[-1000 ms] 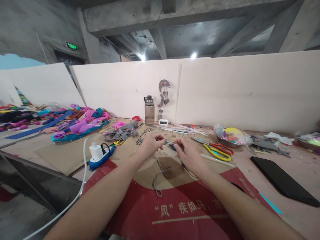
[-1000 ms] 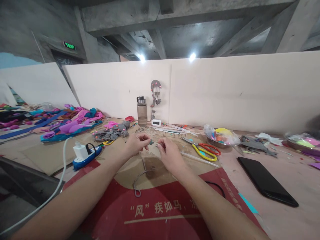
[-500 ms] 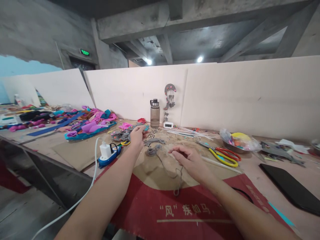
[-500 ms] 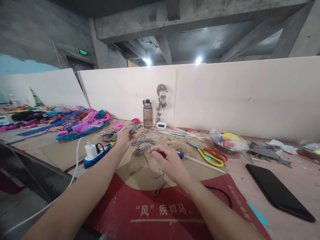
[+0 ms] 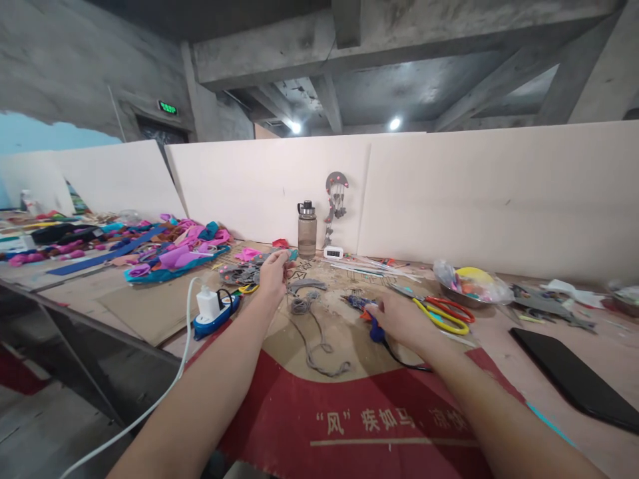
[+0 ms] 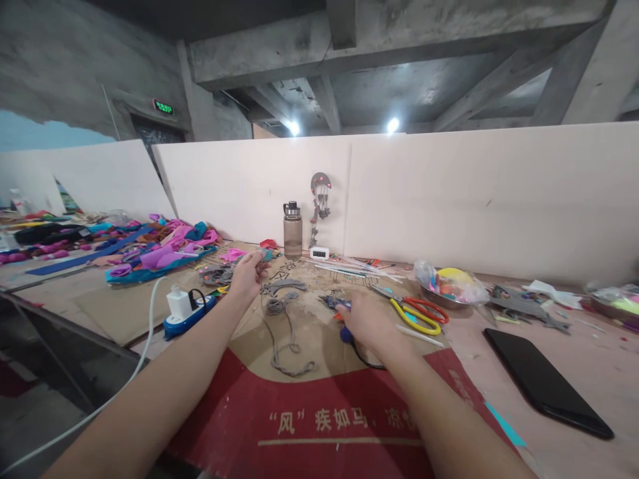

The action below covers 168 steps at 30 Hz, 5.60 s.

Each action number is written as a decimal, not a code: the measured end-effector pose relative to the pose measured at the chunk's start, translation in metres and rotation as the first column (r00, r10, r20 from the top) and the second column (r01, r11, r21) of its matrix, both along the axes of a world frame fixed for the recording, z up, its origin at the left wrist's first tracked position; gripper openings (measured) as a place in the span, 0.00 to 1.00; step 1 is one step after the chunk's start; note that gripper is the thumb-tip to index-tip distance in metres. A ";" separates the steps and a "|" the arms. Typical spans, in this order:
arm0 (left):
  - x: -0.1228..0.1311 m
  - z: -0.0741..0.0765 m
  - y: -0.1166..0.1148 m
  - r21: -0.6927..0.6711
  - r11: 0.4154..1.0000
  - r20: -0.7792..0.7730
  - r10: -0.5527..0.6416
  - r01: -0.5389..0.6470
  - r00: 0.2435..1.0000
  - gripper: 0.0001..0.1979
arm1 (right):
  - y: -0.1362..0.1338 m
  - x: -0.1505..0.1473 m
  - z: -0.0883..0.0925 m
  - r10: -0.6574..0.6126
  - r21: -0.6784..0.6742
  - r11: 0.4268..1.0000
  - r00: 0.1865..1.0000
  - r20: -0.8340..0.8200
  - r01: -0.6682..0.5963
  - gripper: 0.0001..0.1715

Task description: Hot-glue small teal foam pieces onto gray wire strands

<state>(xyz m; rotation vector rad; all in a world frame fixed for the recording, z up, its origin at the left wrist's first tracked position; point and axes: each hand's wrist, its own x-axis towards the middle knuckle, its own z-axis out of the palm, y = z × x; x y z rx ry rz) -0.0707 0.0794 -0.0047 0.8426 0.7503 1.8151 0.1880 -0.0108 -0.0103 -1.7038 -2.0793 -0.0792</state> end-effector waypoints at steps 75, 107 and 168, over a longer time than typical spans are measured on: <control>0.043 -0.004 -0.032 -0.028 0.962 -0.454 -0.253 0.270 0.854 0.15 | -0.021 -0.036 -0.001 0.265 0.217 0.958 0.871 -0.413 -0.188 0.09; 0.043 -0.005 -0.030 -0.035 0.961 -0.466 -0.259 0.274 0.846 0.14 | -0.021 -0.036 -0.002 0.272 0.209 0.957 0.869 -0.414 -0.201 0.08; 0.041 -0.004 -0.029 -0.044 0.962 -0.454 -0.258 0.268 0.852 0.13 | -0.024 -0.039 0.001 0.258 0.241 0.954 0.897 -0.359 -0.178 0.09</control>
